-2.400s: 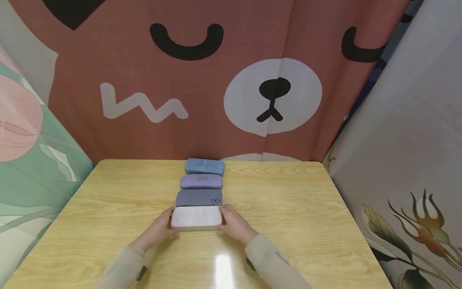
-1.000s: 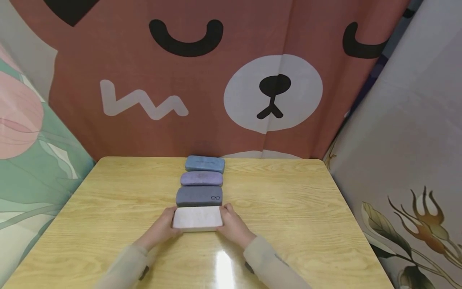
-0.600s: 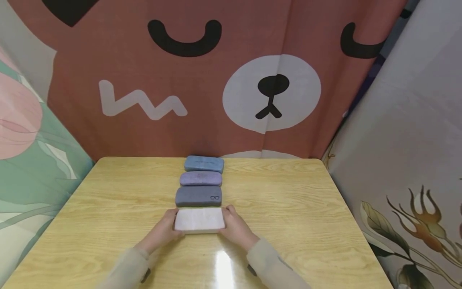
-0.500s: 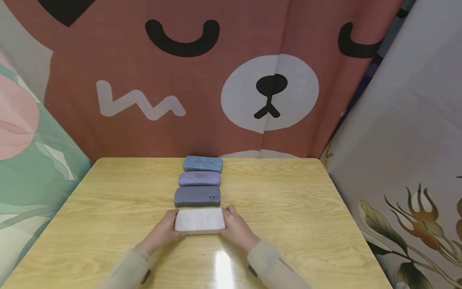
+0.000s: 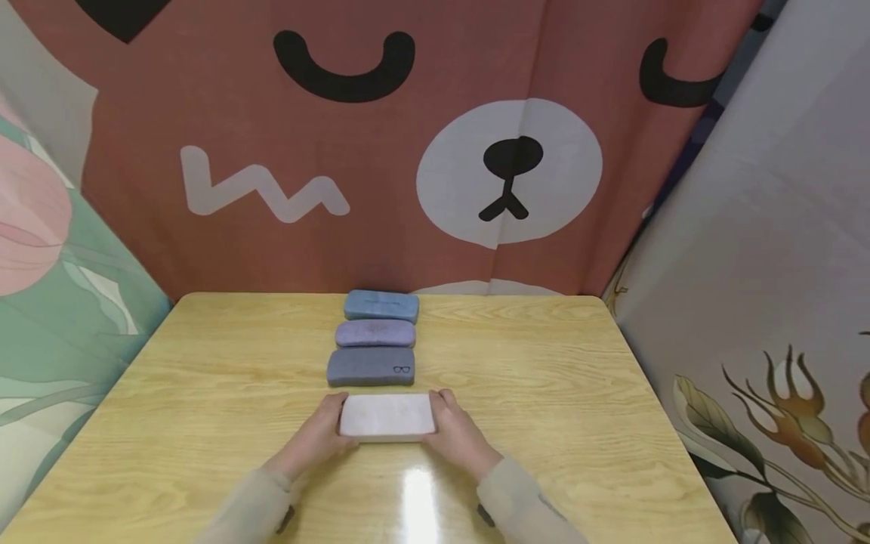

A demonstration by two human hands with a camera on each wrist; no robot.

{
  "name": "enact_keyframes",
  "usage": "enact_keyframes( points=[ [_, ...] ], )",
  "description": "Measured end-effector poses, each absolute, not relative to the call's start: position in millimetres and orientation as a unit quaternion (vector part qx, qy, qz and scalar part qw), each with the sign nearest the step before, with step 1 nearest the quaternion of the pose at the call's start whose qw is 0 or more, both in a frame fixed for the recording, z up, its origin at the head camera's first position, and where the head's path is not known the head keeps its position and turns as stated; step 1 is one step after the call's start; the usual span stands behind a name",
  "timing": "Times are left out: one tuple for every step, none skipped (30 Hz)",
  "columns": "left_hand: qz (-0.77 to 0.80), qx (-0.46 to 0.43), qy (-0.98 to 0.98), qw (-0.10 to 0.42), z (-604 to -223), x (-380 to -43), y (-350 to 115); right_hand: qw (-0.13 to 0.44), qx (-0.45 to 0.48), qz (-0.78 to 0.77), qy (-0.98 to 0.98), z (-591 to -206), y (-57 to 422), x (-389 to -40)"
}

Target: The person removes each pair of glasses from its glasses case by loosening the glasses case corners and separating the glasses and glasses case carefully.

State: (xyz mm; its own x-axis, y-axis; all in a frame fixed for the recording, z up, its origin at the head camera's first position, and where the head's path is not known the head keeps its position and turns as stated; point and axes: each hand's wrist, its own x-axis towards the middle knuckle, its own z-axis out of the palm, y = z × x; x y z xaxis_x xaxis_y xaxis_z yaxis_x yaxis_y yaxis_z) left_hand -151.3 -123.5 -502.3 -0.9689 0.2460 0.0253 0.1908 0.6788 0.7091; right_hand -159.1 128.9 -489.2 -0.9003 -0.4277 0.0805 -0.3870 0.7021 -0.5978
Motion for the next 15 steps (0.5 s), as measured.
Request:
enact_keyframes(
  points=[
    [0.383, 0.12, 0.915, 0.036, -502.3, -151.4, -122.6, 0.032, -0.221, -0.316, 0.922, -488.9, 129.6, -158.7],
    [0.384, 0.121, 0.915, 0.037, -502.0, -151.3, -121.8, 0.032, -0.22, -0.316, 0.923, -488.6, 130.4, -158.2],
    [0.384, 0.122, 0.914, 0.037, -501.7, -151.3, -121.0, 0.033, -0.22, -0.316, 0.923, -488.0, 131.1, -157.7],
    [0.386, 0.122, 0.914, 0.038, -501.6, -151.1, -120.3, 0.035, -0.219, -0.316, 0.922, -487.7, 131.8, -157.1],
    [0.386, 0.122, 0.914, 0.038, -501.7, -151.0, -119.6, 0.037, -0.217, -0.317, 0.922, -487.2, 132.4, -156.5],
    [0.387, 0.122, 0.913, 0.039, -501.3, -150.9, -118.8, 0.039, -0.215, -0.319, 0.922, -487.0, 133.1, -156.0],
    [0.387, 0.122, 0.913, 0.04, -500.9, -150.7, -118.0, 0.041, -0.212, -0.32, 0.922, -486.9, 133.8, -155.6],
    [0.386, 0.122, 0.913, 0.041, -500.6, -150.8, -117.3, 0.043, -0.21, -0.321, 0.923, -486.9, 134.4, -155.3],
    [0.385, 0.122, 0.914, 0.042, -500.5, -150.9, -116.6, 0.043, -0.207, -0.323, 0.923, -486.4, 135.0, -155.1],
    [0.384, 0.121, 0.914, 0.043, -500.5, -151.0, -115.9, 0.044, -0.205, -0.323, 0.923, -486.3, 135.7, -155.0],
    [0.383, 0.121, 0.915, 0.043, -500.4, -151.3, -115.2, 0.043, -0.203, -0.321, 0.924, -485.9, 136.4, -155.0],
    [0.382, 0.122, 0.915, 0.043, -500.0, -151.8, -114.6, 0.041, -0.201, -0.32, 0.925, -486.0, 137.1, -155.2],
    [0.381, 0.122, 0.916, 0.042, -499.9, -152.2, -114.0, 0.039, -0.201, -0.318, 0.926, -486.2, 137.9, -155.4],
    [0.381, 0.121, 0.916, 0.042, -499.8, -152.9, -113.3, 0.038, -0.201, -0.318, 0.926, -486.1, 138.7, -155.7],
    [0.38, 0.121, 0.916, 0.042, -499.6, -153.3, -112.6, 0.036, -0.202, -0.316, 0.926, -486.3, 139.5, -156.0]
  ],
)
